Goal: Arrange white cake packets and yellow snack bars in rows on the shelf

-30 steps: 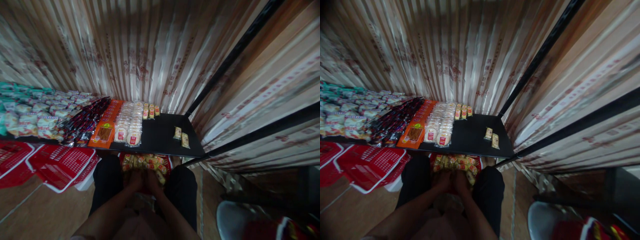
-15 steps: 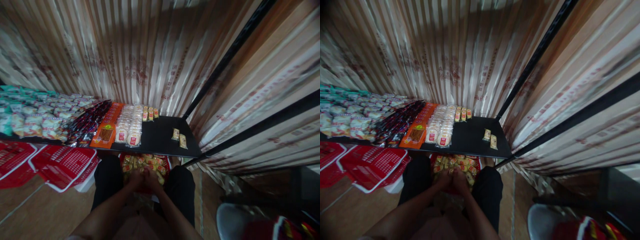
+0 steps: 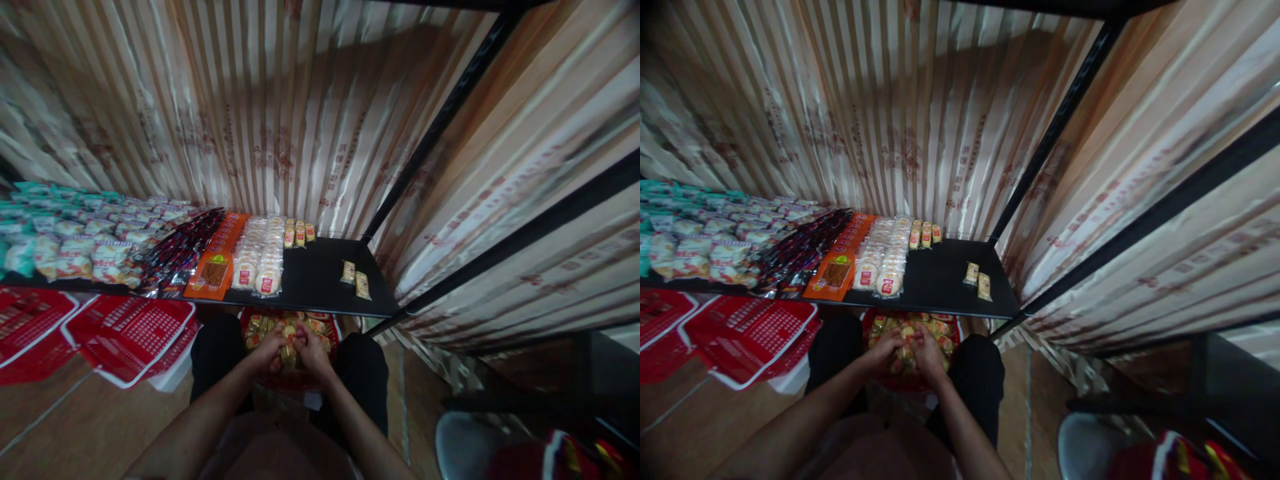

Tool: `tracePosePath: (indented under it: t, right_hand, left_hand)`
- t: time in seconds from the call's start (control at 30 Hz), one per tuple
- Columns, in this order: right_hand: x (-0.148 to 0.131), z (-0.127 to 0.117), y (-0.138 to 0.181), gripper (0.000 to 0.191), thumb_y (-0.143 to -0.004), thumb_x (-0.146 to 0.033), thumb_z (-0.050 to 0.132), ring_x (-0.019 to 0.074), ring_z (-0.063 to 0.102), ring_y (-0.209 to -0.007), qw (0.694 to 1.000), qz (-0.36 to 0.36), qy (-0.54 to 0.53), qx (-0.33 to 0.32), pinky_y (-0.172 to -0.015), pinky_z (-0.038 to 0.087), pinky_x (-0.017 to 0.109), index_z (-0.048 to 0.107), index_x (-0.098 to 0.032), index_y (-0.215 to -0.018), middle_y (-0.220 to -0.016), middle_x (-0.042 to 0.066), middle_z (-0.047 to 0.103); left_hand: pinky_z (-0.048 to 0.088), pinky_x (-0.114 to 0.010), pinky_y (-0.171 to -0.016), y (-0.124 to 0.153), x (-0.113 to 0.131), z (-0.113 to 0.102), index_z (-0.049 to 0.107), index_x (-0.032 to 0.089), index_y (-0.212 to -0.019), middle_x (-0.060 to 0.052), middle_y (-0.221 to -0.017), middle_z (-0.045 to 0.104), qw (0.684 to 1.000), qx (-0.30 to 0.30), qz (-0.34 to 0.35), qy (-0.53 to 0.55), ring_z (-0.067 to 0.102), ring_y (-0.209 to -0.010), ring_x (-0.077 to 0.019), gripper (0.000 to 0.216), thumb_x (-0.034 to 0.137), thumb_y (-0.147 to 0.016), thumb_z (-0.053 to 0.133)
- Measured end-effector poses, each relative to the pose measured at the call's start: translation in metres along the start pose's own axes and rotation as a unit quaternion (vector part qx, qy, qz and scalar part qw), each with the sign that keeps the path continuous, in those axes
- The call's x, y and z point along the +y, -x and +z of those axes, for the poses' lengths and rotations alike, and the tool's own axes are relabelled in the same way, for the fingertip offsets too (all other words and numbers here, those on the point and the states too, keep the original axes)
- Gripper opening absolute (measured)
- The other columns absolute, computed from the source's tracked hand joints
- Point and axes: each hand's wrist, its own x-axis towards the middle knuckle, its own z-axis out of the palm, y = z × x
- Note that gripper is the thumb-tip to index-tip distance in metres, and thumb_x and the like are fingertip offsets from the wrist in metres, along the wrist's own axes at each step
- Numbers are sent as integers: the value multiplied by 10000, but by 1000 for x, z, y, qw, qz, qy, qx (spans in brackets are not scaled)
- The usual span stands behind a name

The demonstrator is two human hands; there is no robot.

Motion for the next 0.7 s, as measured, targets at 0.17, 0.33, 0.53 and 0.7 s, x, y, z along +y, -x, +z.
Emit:
tracePosePath:
  t: [0.17, 0.33, 0.53, 0.7]
  right_hand:
    - [-21, -17, 5, 437, -717, -133, 522, 121, 579, -663, 994, -51, 93, -9, -736, 482, 260, 575, -210, -1144, -881, 31, 619]
    - [-33, -30, 8, 445, -746, -222, 570, 200, 593, -878, 968, -70, 241, -18, -813, 458, 321, 560, -221, -1190, -1081, 105, 576]
    - [-48, -43, 6, 556, -724, -227, 613, 270, 444, -1164, 940, -136, 308, -52, -998, 337, 360, 499, -171, -1265, -1222, 133, 525]
    - [-48, -48, 0, 529, -749, -169, 552, 223, 454, -1172, 943, -198, 244, -108, -1005, 331, 350, 484, -194, -1272, -1235, 95, 552]
  left_hand:
    - [462, -246, -692, -1, 19, -4, 634, 137, -847, -8, -706, 670, 999, -19, 11, -32, 605, -683, -133, 285, 137, -587, 518]
    - [436, -244, -696, -2, 37, -10, 665, 155, -773, 13, -708, 655, 989, -73, 34, -128, 570, -690, -130, 237, 166, -577, 533]
    - [422, -260, -735, -17, 45, -11, 658, 158, -863, 7, -790, 649, 974, -71, 42, -212, 554, -753, -144, 327, 183, -541, 602]
    - [419, -272, -744, -23, 54, -9, 649, 147, -819, 15, -744, 631, 960, -138, 55, -238, 547, -728, -135, 276, 166, -550, 589]
